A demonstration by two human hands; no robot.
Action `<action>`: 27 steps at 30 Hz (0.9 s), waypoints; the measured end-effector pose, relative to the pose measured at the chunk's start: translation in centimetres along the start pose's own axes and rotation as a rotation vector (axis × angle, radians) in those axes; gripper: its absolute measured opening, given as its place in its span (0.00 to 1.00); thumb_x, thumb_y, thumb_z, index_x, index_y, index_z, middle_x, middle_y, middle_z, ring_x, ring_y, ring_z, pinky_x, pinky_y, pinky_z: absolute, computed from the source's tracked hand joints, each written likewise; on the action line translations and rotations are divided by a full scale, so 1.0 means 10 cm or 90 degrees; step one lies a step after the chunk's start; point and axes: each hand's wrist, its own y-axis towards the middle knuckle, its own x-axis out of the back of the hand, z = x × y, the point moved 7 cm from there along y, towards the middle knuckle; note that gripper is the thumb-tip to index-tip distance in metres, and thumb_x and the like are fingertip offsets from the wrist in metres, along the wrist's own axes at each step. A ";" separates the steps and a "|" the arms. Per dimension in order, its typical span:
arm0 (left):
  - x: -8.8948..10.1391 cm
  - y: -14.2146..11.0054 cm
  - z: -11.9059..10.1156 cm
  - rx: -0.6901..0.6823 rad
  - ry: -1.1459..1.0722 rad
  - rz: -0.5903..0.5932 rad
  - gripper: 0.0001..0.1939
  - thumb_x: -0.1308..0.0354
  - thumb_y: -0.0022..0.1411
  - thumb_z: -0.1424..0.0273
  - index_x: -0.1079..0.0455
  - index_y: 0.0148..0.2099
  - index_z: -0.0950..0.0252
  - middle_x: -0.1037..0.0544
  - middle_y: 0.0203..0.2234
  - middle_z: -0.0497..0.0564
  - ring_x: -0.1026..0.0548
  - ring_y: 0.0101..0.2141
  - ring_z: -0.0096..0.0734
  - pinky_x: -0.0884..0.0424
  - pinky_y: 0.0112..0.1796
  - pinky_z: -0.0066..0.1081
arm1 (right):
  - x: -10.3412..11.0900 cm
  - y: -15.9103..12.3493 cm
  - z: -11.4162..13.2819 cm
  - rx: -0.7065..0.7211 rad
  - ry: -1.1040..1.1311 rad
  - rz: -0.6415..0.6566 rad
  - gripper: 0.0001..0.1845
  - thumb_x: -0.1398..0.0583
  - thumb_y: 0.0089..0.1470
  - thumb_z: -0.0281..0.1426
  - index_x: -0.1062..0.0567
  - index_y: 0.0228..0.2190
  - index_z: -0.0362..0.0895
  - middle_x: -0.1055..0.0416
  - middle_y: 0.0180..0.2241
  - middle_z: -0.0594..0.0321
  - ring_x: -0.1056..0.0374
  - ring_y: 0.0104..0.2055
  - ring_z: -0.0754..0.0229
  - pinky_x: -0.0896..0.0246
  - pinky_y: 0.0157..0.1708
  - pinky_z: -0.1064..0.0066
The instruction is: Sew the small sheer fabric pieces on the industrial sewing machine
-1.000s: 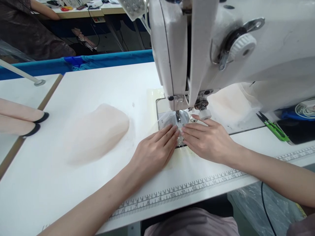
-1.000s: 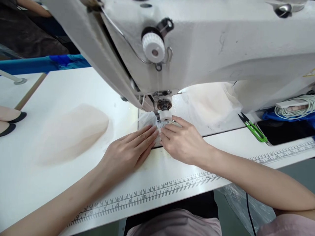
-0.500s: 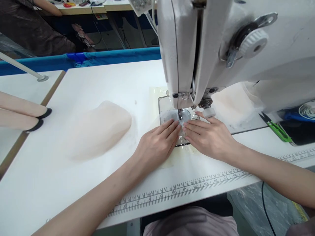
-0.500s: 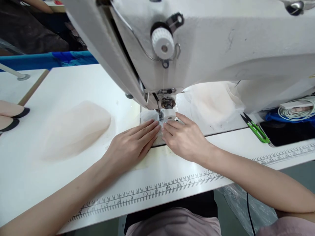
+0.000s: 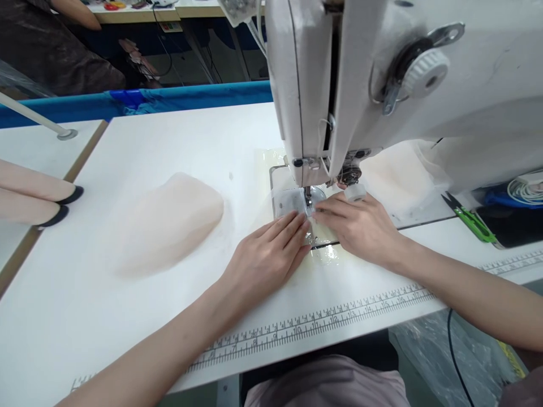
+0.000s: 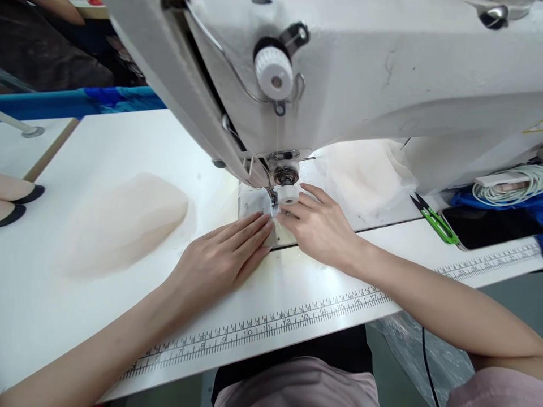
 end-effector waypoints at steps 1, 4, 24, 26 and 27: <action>0.01 0.00 -0.01 0.001 0.004 0.001 0.16 0.48 0.68 0.70 0.28 0.52 0.73 0.23 0.48 0.60 0.25 0.50 0.45 0.21 0.46 0.41 | 0.00 -0.01 0.00 0.005 -0.002 -0.005 0.19 0.47 0.55 0.16 0.21 0.38 0.43 0.21 0.43 0.65 0.28 0.39 0.61 0.41 0.53 0.63; 0.01 -0.01 -0.01 0.005 0.018 0.007 0.15 0.48 0.68 0.70 0.28 0.52 0.72 0.23 0.48 0.58 0.24 0.50 0.43 0.21 0.46 0.40 | 0.00 -0.03 0.00 0.015 0.000 -0.010 0.20 0.48 0.53 0.15 0.20 0.36 0.44 0.22 0.43 0.66 0.29 0.39 0.61 0.41 0.53 0.63; -0.18 0.06 0.25 0.094 -0.037 0.020 0.20 0.52 0.70 0.66 0.30 0.55 0.75 0.25 0.52 0.58 0.28 0.55 0.43 0.26 0.52 0.42 | -0.08 0.00 -0.05 0.022 -0.087 0.022 0.18 0.48 0.58 0.19 0.22 0.42 0.45 0.22 0.44 0.66 0.30 0.39 0.60 0.47 0.60 0.59; -0.20 0.07 0.28 0.105 -0.047 0.032 0.21 0.53 0.71 0.65 0.32 0.57 0.75 0.26 0.53 0.58 0.30 0.56 0.43 0.28 0.54 0.42 | -0.07 0.00 -0.06 0.016 -0.090 0.026 0.18 0.48 0.58 0.19 0.23 0.42 0.46 0.22 0.44 0.67 0.30 0.40 0.60 0.48 0.60 0.59; -0.21 0.08 0.29 0.109 -0.050 0.039 0.21 0.54 0.71 0.65 0.32 0.57 0.75 0.26 0.54 0.58 0.30 0.57 0.43 0.29 0.55 0.43 | -0.07 0.00 -0.06 0.016 -0.090 0.027 0.18 0.48 0.58 0.20 0.23 0.42 0.46 0.22 0.44 0.67 0.30 0.40 0.60 0.49 0.60 0.59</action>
